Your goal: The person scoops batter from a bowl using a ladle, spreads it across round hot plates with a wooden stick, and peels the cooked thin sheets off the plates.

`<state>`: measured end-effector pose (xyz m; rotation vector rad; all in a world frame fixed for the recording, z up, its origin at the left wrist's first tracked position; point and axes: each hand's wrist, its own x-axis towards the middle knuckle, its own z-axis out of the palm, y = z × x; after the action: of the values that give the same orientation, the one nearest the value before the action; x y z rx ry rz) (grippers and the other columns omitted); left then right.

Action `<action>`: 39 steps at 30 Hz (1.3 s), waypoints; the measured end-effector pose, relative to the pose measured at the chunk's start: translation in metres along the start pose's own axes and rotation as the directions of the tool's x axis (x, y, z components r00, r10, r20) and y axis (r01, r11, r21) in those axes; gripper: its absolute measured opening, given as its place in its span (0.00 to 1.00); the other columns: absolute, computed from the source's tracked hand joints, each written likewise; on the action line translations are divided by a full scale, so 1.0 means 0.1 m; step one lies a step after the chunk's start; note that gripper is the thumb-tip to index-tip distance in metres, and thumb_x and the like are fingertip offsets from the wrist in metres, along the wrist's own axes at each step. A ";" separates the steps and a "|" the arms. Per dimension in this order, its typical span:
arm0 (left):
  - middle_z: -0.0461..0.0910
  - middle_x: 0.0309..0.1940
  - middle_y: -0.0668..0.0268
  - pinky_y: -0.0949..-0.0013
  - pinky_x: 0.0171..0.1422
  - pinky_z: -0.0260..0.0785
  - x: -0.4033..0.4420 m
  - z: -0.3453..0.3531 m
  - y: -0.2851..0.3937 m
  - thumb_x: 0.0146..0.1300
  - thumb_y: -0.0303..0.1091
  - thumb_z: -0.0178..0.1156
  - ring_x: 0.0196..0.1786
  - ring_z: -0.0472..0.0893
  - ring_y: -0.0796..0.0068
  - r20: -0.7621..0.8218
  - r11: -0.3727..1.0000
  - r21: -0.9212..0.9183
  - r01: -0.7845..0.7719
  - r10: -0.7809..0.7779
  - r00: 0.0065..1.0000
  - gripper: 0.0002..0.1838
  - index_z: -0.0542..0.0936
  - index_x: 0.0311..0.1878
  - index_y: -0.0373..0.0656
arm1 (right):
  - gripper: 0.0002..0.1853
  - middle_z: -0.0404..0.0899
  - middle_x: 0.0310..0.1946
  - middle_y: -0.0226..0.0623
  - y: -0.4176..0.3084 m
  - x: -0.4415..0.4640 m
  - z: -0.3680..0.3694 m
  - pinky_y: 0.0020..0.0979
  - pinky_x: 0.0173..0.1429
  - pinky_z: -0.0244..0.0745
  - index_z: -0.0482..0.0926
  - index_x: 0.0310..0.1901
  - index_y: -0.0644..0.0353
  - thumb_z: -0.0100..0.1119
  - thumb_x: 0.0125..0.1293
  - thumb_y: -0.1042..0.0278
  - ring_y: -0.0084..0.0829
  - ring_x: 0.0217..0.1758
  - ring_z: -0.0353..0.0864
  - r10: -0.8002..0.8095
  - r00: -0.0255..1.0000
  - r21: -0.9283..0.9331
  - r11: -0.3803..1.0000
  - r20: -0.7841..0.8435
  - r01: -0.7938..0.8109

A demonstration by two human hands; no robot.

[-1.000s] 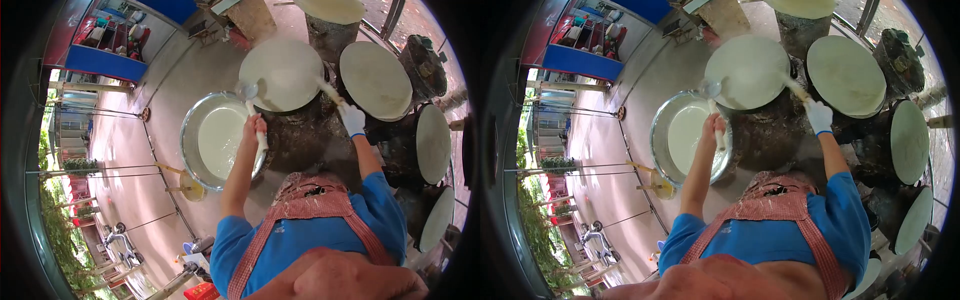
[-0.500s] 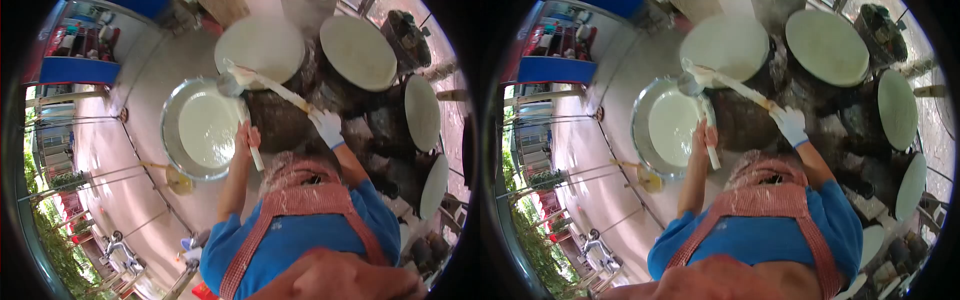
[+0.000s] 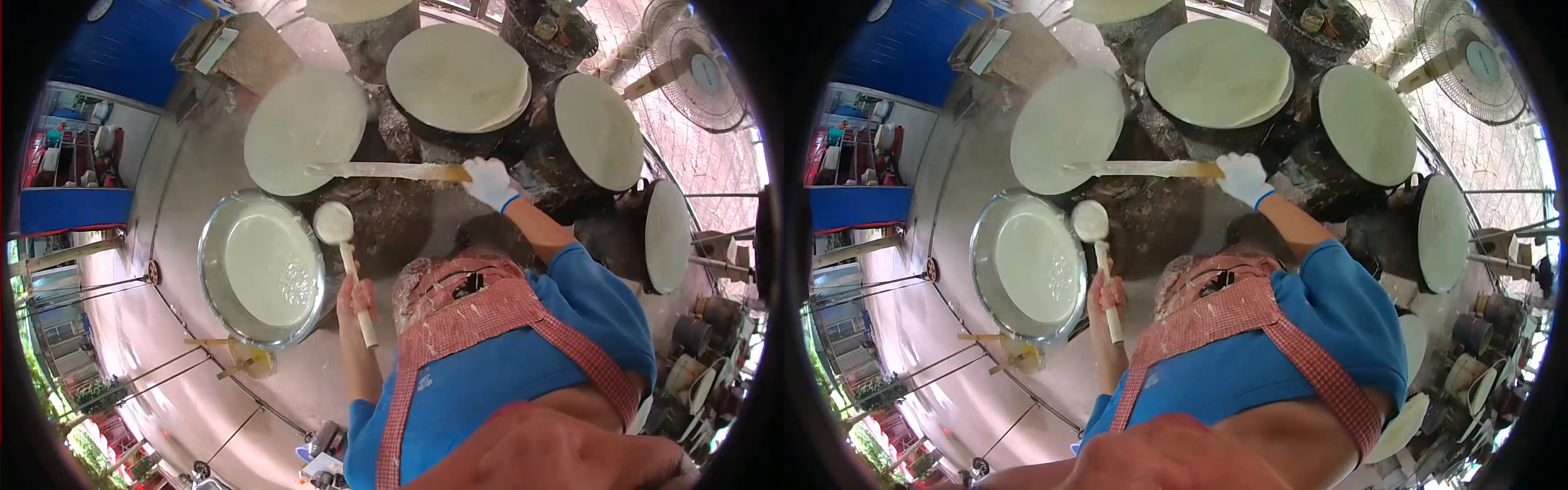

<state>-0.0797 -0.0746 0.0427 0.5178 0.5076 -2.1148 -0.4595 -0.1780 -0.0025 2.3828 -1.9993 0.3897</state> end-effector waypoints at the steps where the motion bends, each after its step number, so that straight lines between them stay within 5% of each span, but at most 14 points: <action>1: 0.72 0.24 0.61 0.85 0.11 0.55 0.03 -0.18 -0.08 0.67 0.40 0.45 0.11 0.59 0.87 -0.031 0.999 0.032 -0.023 0.024 0.999 0.18 0.69 0.57 0.44 | 0.19 0.73 0.31 0.34 0.25 0.07 -0.05 0.38 0.34 0.70 0.73 0.38 0.51 0.63 0.43 0.56 0.38 0.29 0.76 -0.016 0.999 -0.023 1.000 0.029 0.017; 3: 0.72 0.24 0.62 0.86 0.11 0.55 0.10 -0.44 -0.22 0.66 0.40 0.47 0.12 0.61 0.88 -0.026 0.996 -0.043 0.077 -0.078 0.997 0.17 0.70 0.55 0.44 | 0.23 0.72 0.38 0.37 0.67 0.27 -0.10 0.38 0.36 0.71 0.73 0.44 0.50 0.64 0.43 0.58 0.39 0.31 0.77 -0.064 0.998 -0.064 0.996 0.005 0.064; 4: 0.72 0.25 0.63 0.86 0.11 0.55 0.12 -0.60 -0.27 0.66 0.38 0.48 0.13 0.62 0.89 -0.216 0.991 0.130 -0.033 0.061 0.975 0.17 0.70 0.55 0.44 | 0.24 0.72 0.40 0.37 0.81 0.39 -0.16 0.38 0.36 0.72 0.72 0.46 0.49 0.64 0.43 0.59 0.40 0.32 0.78 -0.101 0.995 -0.067 0.993 0.010 0.101; 6: 0.70 0.23 0.66 0.85 0.11 0.53 0.08 -0.41 -0.55 0.66 0.37 0.47 0.14 0.60 0.88 -0.252 0.991 -0.115 -0.063 0.032 0.967 0.17 0.69 0.56 0.43 | 0.25 0.71 0.43 0.38 1.12 0.60 -0.14 0.39 0.37 0.73 0.71 0.48 0.49 0.64 0.44 0.60 0.41 0.33 0.78 -0.159 0.981 -0.052 0.985 0.107 0.165; 8: 0.67 0.21 0.68 0.85 0.12 0.53 0.07 -0.44 -0.67 0.66 0.37 0.46 0.14 0.58 0.88 -0.158 0.989 -0.144 -0.032 0.009 0.987 0.17 0.69 0.56 0.41 | 0.21 0.73 0.39 0.39 1.21 0.80 -0.28 0.41 0.37 0.74 0.74 0.43 0.53 0.62 0.45 0.61 0.42 0.34 0.78 -0.236 0.965 -0.019 0.971 0.111 0.240; 10: 0.64 0.19 0.70 0.84 0.12 0.52 0.06 -0.34 -0.68 0.67 0.36 0.46 0.13 0.57 0.87 -0.075 0.985 -0.170 0.011 -0.024 0.997 0.17 0.68 0.56 0.40 | 0.14 0.75 0.33 0.41 1.22 0.96 -0.39 0.41 0.36 0.74 0.75 0.36 0.57 0.61 0.46 0.63 0.43 0.32 0.78 -0.328 0.875 -0.118 0.913 0.356 0.390; 14: 0.60 0.13 0.71 0.82 0.11 0.53 0.04 -0.14 -0.79 0.66 0.36 0.46 0.10 0.56 0.86 -0.085 0.962 -0.272 -0.037 0.014 0.996 0.16 0.70 0.54 0.42 | 0.07 0.76 0.27 0.43 1.37 1.29 -0.53 0.41 0.33 0.73 0.75 0.29 0.57 0.55 0.47 0.66 0.43 0.30 0.79 -0.366 0.916 -0.106 0.917 0.163 0.385; 18: 0.59 0.14 0.70 0.82 0.11 0.52 0.00 -0.15 -0.71 0.66 0.37 0.46 0.10 0.55 0.85 0.022 0.965 -0.262 -0.010 0.016 1.000 0.16 0.71 0.53 0.41 | 0.08 0.77 0.29 0.45 1.79 1.95 -0.80 0.44 0.36 0.72 0.74 0.33 0.59 0.48 0.53 0.67 0.47 0.32 0.78 -0.130 0.989 -0.104 0.987 -0.077 0.122; 22: 0.59 0.14 0.71 0.83 0.11 0.51 0.01 -0.37 -0.59 0.65 0.37 0.46 0.11 0.56 0.86 0.009 0.983 -0.181 -0.033 0.036 0.999 0.15 0.72 0.52 0.41 | 0.14 0.76 0.37 0.47 2.17 2.55 -1.40 0.43 0.41 0.72 0.72 0.42 0.59 0.50 0.56 0.60 0.46 0.38 0.77 -0.005 0.947 -0.173 0.983 -0.321 -0.054; 24: 0.59 0.14 0.71 0.83 0.11 0.51 -0.03 -0.40 -0.44 0.65 0.37 0.47 0.11 0.56 0.87 -0.003 0.993 -0.106 -0.054 0.054 0.999 0.15 0.72 0.52 0.41 | 0.17 0.75 0.38 0.46 2.37 2.81 -1.56 0.44 0.40 0.72 0.69 0.44 0.59 0.50 0.57 0.58 0.46 0.37 0.77 -0.138 0.838 -0.346 0.936 -0.528 -0.064; 26: 0.59 0.14 0.71 0.84 0.11 0.50 -0.02 -0.40 -0.35 0.65 0.36 0.47 0.11 0.56 0.87 -0.018 0.970 -0.245 0.008 -0.013 1.000 0.15 0.72 0.51 0.41 | 0.18 0.74 0.42 0.48 2.30 2.98 -1.90 0.45 0.39 0.73 0.68 0.48 0.58 0.49 0.57 0.59 0.47 0.37 0.78 0.037 0.883 -0.248 0.954 -0.468 -0.171; 30: 0.59 0.14 0.72 0.84 0.12 0.50 -0.01 -0.32 -0.25 0.64 0.35 0.48 0.11 0.55 0.87 0.035 0.967 -0.255 0.005 0.004 0.999 0.13 0.73 0.50 0.42 | 0.18 0.77 0.36 0.44 2.28 3.43 -2.38 0.40 0.38 0.73 0.72 0.46 0.59 0.49 0.56 0.59 0.45 0.34 0.78 -0.128 0.780 -0.357 0.925 -0.613 -0.128; 32: 0.59 0.14 0.72 0.84 0.12 0.51 0.00 -0.25 -0.21 0.64 0.35 0.48 0.11 0.55 0.87 0.034 0.971 -0.237 -0.013 0.022 0.999 0.13 0.73 0.49 0.42 | 0.10 0.75 0.21 0.46 1.84 3.48 -2.87 0.40 0.33 0.72 0.77 0.25 0.66 0.50 0.48 0.67 0.45 0.25 0.76 -0.291 0.670 -0.356 0.933 -0.683 0.043; 39: 0.58 0.14 0.74 0.83 0.13 0.53 0.33 -0.06 -0.36 0.65 0.35 0.47 0.12 0.56 0.87 0.095 0.954 -0.222 -0.203 0.228 0.969 0.14 0.72 0.50 0.41 | 0.13 0.79 0.32 0.50 1.49 4.60 -2.99 0.39 0.41 0.75 0.81 0.31 0.63 0.48 0.50 0.67 0.43 0.36 0.80 -0.079 0.962 -0.446 0.894 -0.260 -0.048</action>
<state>-0.1262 -0.0746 0.0261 0.3085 0.5717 -1.8443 -0.5875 -0.6020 0.3535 1.9426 -1.7180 0.2081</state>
